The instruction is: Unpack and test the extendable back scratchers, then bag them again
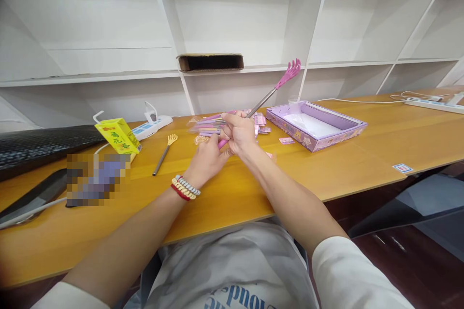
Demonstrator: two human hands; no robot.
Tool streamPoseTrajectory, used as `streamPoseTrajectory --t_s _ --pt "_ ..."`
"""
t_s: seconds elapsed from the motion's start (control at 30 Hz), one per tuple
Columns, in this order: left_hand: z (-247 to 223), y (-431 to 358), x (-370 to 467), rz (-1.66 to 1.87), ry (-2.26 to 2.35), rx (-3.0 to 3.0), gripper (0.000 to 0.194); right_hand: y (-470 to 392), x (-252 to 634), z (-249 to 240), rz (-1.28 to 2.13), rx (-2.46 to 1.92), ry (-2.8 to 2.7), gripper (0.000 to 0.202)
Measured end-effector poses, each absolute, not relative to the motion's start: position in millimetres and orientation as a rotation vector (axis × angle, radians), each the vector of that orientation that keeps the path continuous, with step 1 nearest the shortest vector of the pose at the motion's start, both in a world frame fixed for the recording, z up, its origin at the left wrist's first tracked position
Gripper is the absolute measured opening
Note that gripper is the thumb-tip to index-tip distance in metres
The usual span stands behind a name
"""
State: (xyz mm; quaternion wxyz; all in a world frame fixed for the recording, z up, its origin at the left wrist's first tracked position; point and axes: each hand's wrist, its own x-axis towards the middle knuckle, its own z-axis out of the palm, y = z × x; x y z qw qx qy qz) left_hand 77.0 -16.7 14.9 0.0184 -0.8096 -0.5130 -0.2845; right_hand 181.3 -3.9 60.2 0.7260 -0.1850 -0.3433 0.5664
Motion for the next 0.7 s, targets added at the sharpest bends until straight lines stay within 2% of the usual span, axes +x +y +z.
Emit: streamPoseTrajectory --t_s 0.53,0.7 --pt "3.1 -12.9 71.2 -0.969 -1.290 -2.778 0.027 11.9 184.2 38.9 1.326 -0.442 -0.681 0.058" --pt "2.7 -14.7 73.6 -0.867 -1.413 -2.753 0.035 11.8 182.0 40.0 1.357 -0.454 -0.657 0.055"
